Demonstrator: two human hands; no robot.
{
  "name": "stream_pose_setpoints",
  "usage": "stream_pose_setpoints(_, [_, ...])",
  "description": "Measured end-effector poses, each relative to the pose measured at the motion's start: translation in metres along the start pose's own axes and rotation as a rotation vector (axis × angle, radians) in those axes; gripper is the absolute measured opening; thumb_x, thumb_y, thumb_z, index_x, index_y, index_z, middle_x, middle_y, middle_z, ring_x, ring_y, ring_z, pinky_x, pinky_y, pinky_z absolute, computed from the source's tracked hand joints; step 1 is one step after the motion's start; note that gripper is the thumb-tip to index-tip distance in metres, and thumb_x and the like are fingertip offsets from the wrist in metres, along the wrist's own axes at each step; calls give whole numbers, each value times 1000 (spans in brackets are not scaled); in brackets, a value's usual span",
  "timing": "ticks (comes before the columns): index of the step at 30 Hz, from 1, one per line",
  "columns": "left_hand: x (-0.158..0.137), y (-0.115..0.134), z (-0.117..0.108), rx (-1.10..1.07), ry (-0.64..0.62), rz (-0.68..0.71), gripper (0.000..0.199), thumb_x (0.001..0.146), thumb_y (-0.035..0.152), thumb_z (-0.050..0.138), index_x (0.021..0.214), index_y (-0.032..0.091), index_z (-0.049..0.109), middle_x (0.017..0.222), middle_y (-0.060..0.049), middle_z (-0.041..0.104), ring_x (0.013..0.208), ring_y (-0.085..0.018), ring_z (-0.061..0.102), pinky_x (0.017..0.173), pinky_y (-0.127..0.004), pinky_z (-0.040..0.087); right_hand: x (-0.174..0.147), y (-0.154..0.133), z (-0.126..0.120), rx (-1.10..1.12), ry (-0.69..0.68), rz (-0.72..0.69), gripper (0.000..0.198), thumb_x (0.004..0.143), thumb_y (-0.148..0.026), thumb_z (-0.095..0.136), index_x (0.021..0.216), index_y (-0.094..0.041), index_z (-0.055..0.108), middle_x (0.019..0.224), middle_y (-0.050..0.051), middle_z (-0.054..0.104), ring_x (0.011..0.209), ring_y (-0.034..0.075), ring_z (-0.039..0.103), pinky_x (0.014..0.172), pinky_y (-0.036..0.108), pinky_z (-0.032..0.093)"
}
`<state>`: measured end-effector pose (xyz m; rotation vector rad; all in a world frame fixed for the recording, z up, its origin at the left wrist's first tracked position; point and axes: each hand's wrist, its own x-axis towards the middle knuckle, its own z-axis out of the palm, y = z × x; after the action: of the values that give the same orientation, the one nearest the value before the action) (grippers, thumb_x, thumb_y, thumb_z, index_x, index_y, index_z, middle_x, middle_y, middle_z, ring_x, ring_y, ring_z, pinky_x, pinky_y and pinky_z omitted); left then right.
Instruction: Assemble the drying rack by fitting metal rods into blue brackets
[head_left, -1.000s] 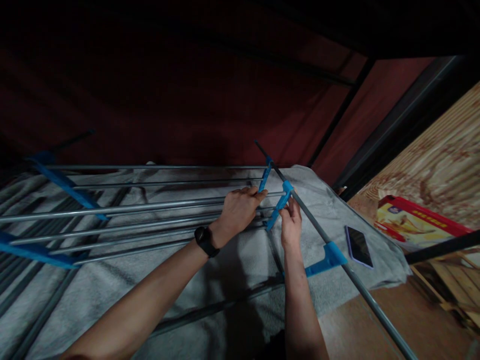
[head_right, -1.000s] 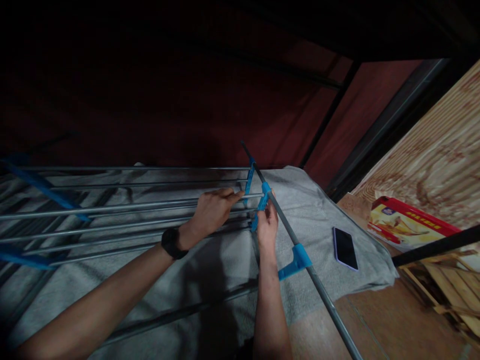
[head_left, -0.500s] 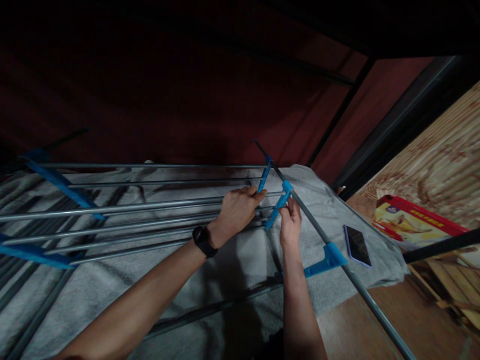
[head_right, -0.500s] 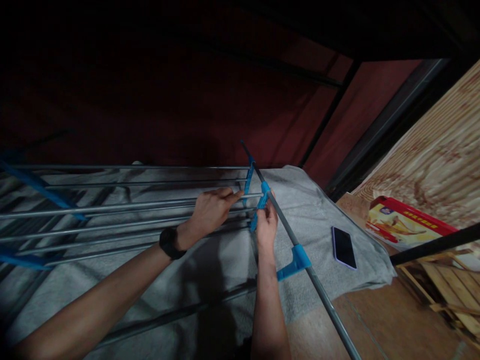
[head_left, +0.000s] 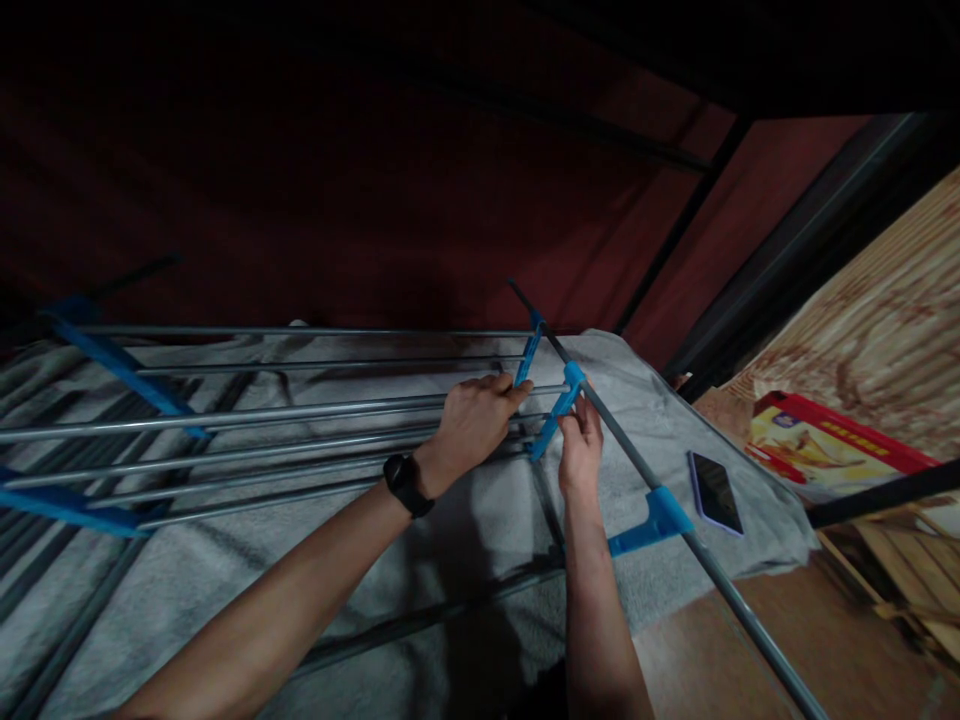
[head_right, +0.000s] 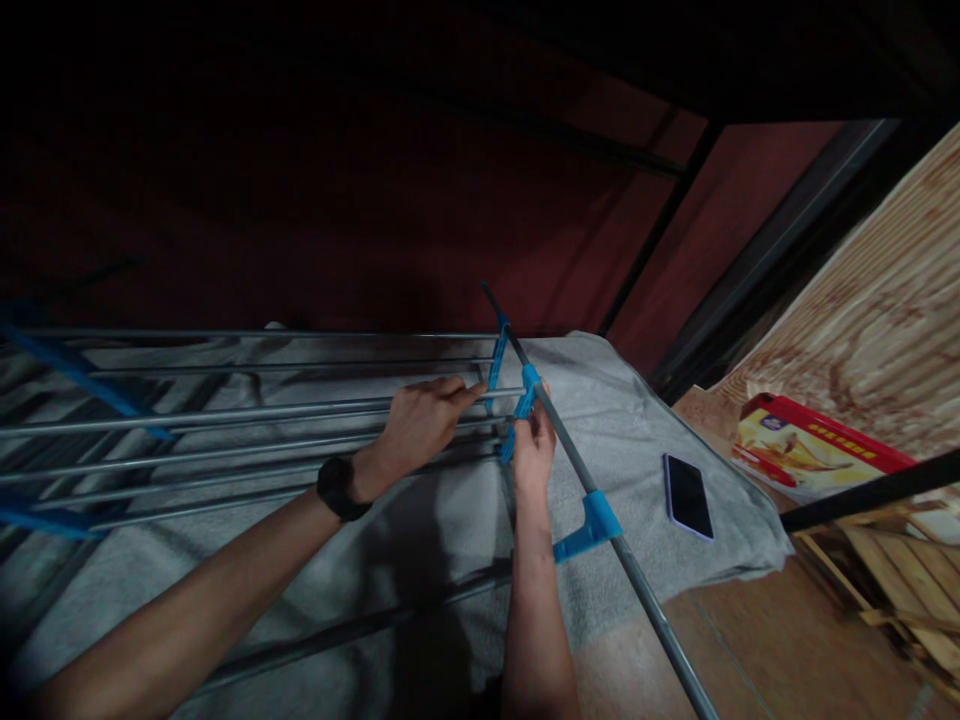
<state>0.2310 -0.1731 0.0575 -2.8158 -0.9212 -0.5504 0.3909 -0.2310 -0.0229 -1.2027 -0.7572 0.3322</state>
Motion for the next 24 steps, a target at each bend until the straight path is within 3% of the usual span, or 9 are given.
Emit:
stream_pose_setpoints(17, [2, 4, -2, 50, -12, -5, 48, 95, 10, 47, 140, 27, 55, 110, -7, 65, 102, -20, 65, 78, -28, 49, -4, -2, 4, -32, -26, -77, 70, 79, -29, 54, 148, -23, 49, 147, 5, 55, 137, 22, 49, 121, 44, 29])
stream_pose_setpoints(24, [1, 2, -3, 90, -24, 49, 50, 95, 10, 45, 143, 25, 51, 112, -8, 64, 99, -21, 63, 78, -30, 50, -4, -4, 3, -58, -7, -103, 64, 79, -30, 54, 142, -21, 55, 141, 7, 59, 134, 23, 51, 120, 44, 30])
